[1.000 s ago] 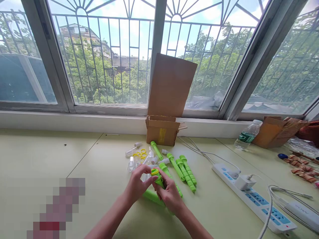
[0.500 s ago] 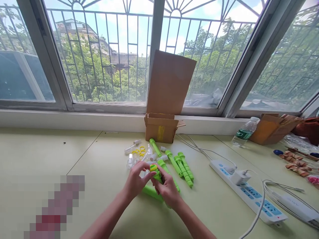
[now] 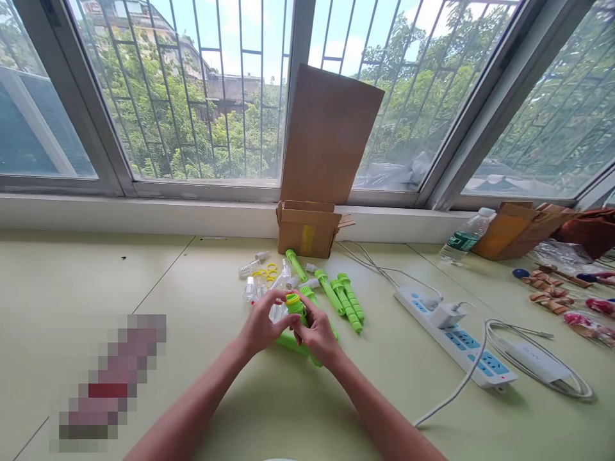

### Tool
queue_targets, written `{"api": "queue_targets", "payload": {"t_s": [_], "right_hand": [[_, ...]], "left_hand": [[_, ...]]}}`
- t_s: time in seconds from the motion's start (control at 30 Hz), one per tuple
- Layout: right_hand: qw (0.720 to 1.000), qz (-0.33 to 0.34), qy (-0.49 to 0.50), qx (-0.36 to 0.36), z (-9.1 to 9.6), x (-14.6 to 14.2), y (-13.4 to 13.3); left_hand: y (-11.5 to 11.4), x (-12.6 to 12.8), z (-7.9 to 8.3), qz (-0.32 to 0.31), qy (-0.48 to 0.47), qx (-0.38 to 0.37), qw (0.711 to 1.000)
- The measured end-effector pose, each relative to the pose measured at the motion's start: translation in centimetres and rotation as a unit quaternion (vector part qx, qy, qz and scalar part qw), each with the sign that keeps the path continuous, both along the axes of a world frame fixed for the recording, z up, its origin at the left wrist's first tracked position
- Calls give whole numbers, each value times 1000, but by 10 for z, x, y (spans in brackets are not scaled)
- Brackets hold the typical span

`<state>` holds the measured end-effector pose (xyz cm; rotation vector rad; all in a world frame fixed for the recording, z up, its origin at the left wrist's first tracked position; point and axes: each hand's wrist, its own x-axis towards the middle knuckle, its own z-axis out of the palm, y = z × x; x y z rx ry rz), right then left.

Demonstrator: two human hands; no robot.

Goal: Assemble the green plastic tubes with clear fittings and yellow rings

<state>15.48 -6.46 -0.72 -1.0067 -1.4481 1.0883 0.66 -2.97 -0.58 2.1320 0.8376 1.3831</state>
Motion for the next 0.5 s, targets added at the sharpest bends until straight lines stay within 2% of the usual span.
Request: {"api": "queue_targets", "payload": {"t_s": [0.1,0.23,0.4,0.5], "right_hand": [[1000,-1,-4,-3,1,0,-2],[999,-13,-44,17,0,0,-2],[976,-96,-162,113,-2,0,0],[964,-113,-195,140,-3,0,1]], "left_hand": [[-2,3,-2,-1,-21,-1,1000],[-2,3,-2,28,-17,8,999],[1,-2,1,44,-16,35,998],[2,-3,3,47,-21,47,998]]}}
